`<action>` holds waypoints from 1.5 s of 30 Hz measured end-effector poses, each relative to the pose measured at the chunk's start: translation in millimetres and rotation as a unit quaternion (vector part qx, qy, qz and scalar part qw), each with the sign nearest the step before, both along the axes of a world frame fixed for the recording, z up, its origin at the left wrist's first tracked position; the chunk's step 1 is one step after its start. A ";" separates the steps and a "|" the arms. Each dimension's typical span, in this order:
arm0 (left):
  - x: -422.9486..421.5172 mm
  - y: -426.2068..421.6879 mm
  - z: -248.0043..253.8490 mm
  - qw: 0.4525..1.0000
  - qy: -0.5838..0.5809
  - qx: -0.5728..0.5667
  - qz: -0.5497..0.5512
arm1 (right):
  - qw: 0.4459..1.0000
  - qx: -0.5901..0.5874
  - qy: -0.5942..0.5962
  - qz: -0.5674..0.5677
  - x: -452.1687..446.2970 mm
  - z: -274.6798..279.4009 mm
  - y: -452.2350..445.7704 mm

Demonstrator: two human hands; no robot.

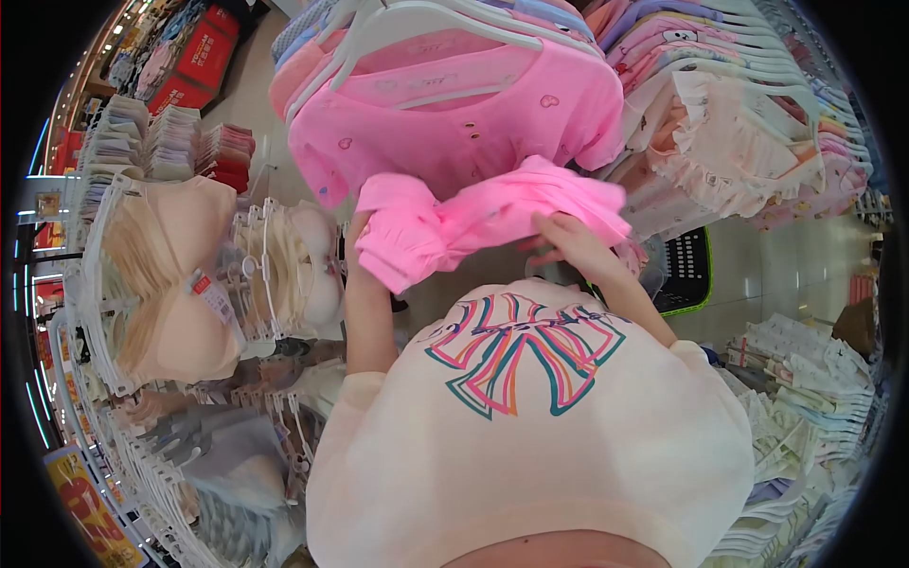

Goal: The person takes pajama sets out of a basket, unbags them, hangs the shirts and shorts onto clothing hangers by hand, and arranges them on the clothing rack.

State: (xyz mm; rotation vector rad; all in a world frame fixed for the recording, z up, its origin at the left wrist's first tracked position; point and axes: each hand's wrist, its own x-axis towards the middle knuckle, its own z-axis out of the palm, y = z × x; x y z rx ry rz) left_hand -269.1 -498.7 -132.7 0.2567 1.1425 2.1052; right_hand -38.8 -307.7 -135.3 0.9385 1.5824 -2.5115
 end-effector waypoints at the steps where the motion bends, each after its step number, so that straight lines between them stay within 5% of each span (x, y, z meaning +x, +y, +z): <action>1: 6.4 5.8 18.6 0.997 0.071 -0.022 -0.010 | 0.997 0.023 -0.005 0.072 -0.3 -3.1 -0.9; 4: 24.8 22.3 57.5 0.950 0.292 -0.107 -0.018 | 0.946 0.262 0.114 0.152 -2.0 26.8 -1.1; 5: 32.5 27.3 65.3 0.940 0.321 -0.115 -0.022 | 0.883 0.397 0.239 0.070 -5.0 41.0 -4.0; 7: 38.6 45.1 77.4 0.993 -0.002 -0.016 -0.119 | 0.865 0.411 0.289 -0.010 -16.6 76.0 -10.4; 8: 44.2 52.5 81.3 0.972 -0.166 0.035 -0.162 | 0.852 0.416 0.312 -0.050 -21.0 87.3 -13.2; 12: 67.9 60.9 95.0 0.949 -0.191 0.116 -0.223 | 0.860 0.410 0.304 0.003 -36.3 95.9 -2.4; 15: 64.0 56.1 94.4 0.956 0.092 -0.035 -0.277 | 0.885 0.360 0.295 -0.014 -39.9 94.1 8.2; 18: 67.7 56.2 91.6 0.937 0.228 0.017 -0.265 | 0.914 0.315 0.257 -0.005 -37.5 81.2 13.4; 24: 64.9 55.8 95.9 0.927 0.308 -0.101 -0.188 | 0.935 0.250 0.241 -0.071 -40.0 68.2 21.7; 36: 60.5 51.3 100.7 0.816 0.449 -0.328 -0.158 | 0.839 0.531 0.100 -0.072 -30.8 91.9 30.7; 39: 56.3 48.2 92.2 0.707 0.645 -0.278 -0.080 | 0.738 0.612 0.251 -0.134 -34.2 86.7 29.6; 42: 48.7 51.0 85.9 0.746 0.646 -0.120 -0.111 | 0.738 0.581 0.336 -0.073 -35.9 83.2 37.2; 45: 48.7 51.2 83.7 0.902 0.347 -0.077 -0.246 | 0.842 0.381 0.383 0.001 -37.4 76.6 39.8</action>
